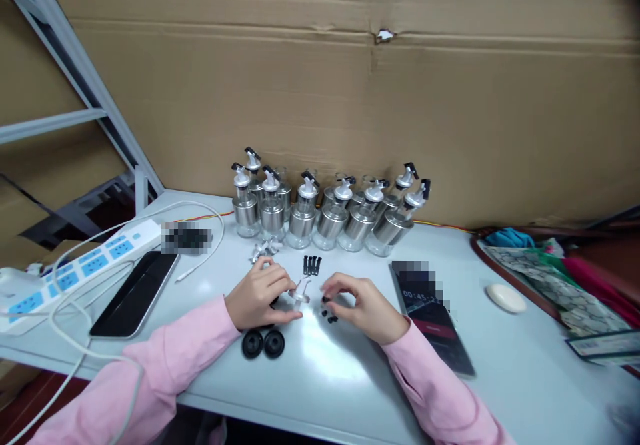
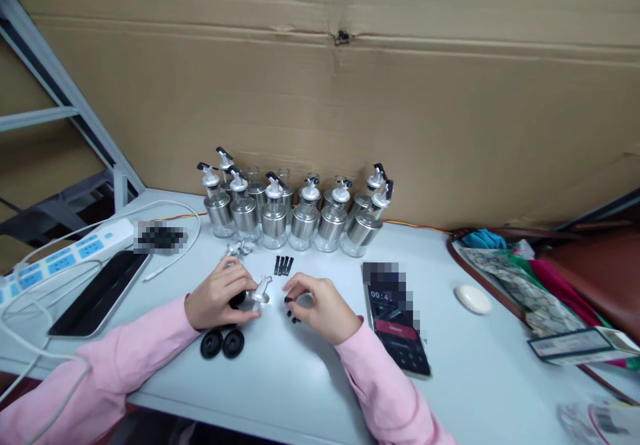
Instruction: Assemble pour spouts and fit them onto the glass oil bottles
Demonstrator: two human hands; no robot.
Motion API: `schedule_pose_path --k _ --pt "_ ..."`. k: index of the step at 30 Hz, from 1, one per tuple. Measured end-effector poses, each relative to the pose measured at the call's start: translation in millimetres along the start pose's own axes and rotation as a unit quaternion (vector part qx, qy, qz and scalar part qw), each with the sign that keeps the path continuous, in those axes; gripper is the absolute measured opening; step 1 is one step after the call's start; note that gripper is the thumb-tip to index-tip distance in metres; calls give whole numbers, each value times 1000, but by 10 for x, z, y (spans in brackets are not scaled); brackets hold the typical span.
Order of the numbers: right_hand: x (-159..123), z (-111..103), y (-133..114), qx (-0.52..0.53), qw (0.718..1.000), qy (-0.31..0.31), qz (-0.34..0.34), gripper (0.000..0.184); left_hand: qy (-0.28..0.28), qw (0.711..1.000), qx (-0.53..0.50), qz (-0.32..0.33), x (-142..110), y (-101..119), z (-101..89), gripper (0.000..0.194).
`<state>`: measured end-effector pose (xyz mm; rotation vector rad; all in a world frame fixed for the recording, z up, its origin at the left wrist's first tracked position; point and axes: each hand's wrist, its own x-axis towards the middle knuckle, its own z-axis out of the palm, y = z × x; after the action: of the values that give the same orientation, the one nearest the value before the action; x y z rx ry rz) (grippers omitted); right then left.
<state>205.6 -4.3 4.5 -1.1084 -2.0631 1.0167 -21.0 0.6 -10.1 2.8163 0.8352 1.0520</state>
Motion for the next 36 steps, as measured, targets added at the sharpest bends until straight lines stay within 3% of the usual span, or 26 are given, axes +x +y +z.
schedule_pose_path --k 4,9,15,22,36 --pt "23 34 8 8 1000 7 -17 18 0 1000 -1 1 -1 5 3 26" --pt "23 108 11 19 994 107 8 11 -12 999 -31 3 19 23 -11 19" --pt "12 165 -5 79 981 174 -33 13 -11 1000 -25 12 18 21 -14 19" --pt "0 234 -41 124 980 156 -15 16 -60 997 -28 34 11 0 -19 28" --pt "0 254 -18 212 959 188 13 14 -61 996 -35 49 31 50 -22 37"
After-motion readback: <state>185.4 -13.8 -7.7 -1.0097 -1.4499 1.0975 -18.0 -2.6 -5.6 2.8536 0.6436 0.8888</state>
